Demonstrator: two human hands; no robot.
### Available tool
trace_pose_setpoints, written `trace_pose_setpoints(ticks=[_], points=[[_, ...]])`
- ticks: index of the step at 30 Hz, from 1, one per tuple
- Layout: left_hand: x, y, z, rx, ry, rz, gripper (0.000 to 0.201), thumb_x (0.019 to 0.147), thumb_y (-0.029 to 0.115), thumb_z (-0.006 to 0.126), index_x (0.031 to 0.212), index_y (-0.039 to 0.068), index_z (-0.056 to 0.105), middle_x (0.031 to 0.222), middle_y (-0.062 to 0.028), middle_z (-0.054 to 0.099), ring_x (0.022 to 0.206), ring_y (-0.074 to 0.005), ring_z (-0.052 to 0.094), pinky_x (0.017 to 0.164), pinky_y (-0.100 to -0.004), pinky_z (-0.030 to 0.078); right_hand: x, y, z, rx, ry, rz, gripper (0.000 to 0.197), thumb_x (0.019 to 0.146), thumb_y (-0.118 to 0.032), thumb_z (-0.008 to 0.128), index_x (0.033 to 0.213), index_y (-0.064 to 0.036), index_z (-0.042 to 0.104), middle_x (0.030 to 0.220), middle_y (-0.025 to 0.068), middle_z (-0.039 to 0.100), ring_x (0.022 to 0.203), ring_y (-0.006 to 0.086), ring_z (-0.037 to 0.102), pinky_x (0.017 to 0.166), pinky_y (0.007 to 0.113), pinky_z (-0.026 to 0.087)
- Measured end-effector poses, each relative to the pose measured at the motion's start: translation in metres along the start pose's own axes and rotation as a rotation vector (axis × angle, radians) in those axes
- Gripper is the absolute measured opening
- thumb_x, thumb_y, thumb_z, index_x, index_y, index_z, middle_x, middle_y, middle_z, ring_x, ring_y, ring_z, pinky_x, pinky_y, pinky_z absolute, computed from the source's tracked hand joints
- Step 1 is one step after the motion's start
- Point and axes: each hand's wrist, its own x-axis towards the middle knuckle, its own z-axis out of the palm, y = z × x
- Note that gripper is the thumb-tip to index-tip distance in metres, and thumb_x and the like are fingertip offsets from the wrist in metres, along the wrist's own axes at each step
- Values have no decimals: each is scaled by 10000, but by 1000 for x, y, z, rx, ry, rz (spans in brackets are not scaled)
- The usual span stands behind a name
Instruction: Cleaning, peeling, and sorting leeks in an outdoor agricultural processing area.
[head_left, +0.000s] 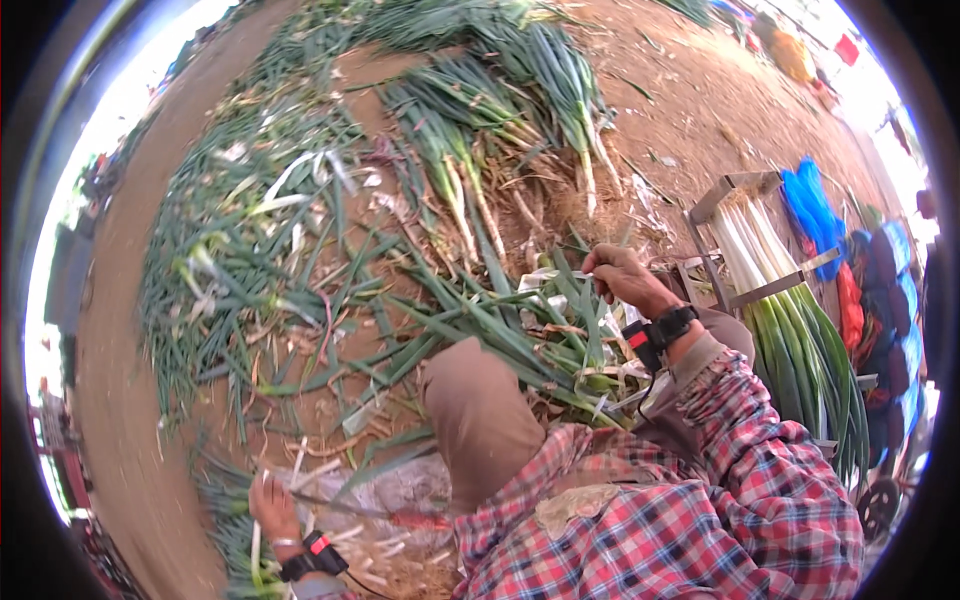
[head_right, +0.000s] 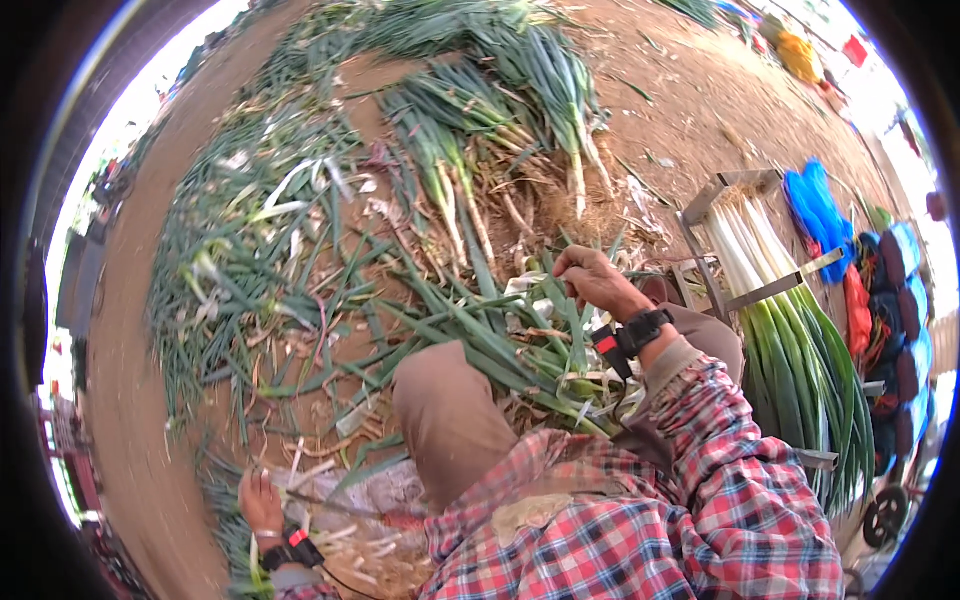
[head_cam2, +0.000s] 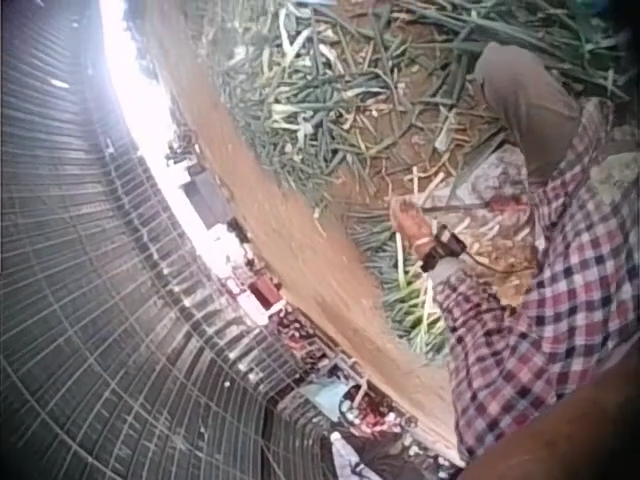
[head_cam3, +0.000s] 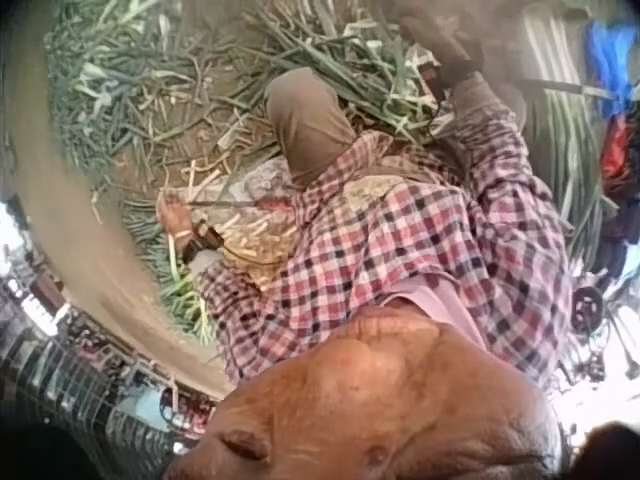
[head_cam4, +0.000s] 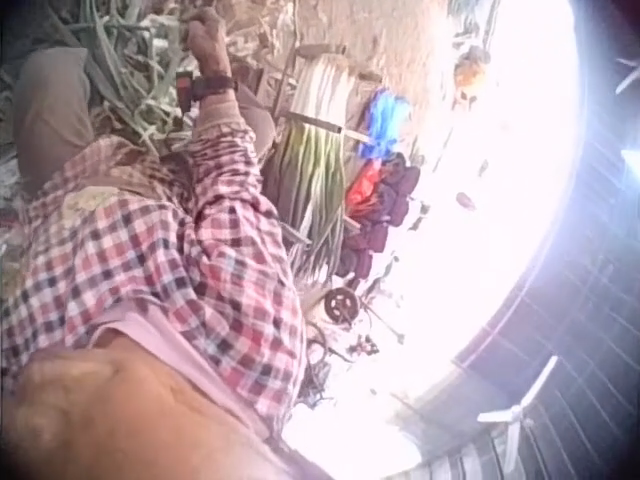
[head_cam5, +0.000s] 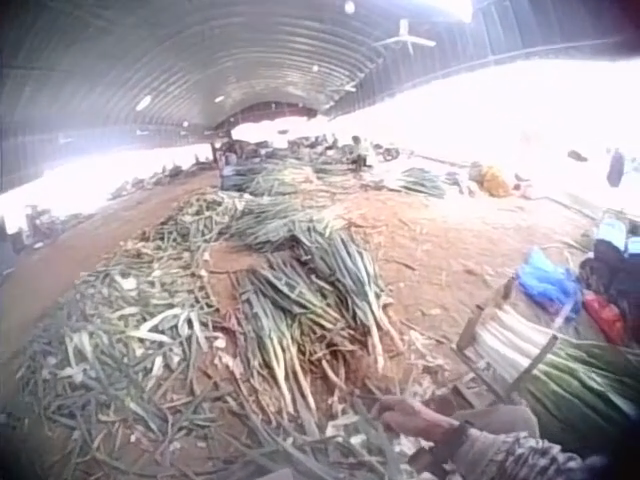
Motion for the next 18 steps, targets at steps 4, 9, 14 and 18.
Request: trace_pose_setpoints(ticks=[4, 9, 14, 18], points=[[25, 12, 239, 303, -413, -54, 298, 957, 205, 524, 1207, 45, 517, 1011, -79, 638, 870, -158, 645, 702, -263, 535, 73, 61, 16, 112, 50, 82, 135, 864, -123, 523, 927, -24, 591, 668, 33, 583, 543, 112, 576, 499, 251, 476], [64, -49, 373, 497, -675, -288, 296, 956, 183, 534, 1199, 15, 515, 991, -93, 649, 853, -179, 658, 729, -276, 542, 184, 126, 58, -34, 99, 94, 218, 853, -175, 515, 918, 7, 615, 770, 132, 668, 675, 208, 664, 634, 334, 520], [93, -100, 383, 643, -703, -395, 280, 981, 167, 462, 1198, -3, 508, 1009, -97, 652, 890, -182, 654, 762, -294, 538, 281, 155, 124, -325, 181, 112, 281, 838, -248, 566, 950, 7, 604, 902, 241, 659, 916, 395, 628, 821, 450, 491], [99, -123, 379, 664, -617, -483, 274, 976, 148, 463, 1195, -9, 510, 1008, -108, 650, 876, -188, 646, 768, -294, 520, 330, 181, 161, -514, 243, 108, 316, 831, -239, 565, 990, 34, 571, 966, 277, 636, 953, 423, 607, 853, 452, 485]])
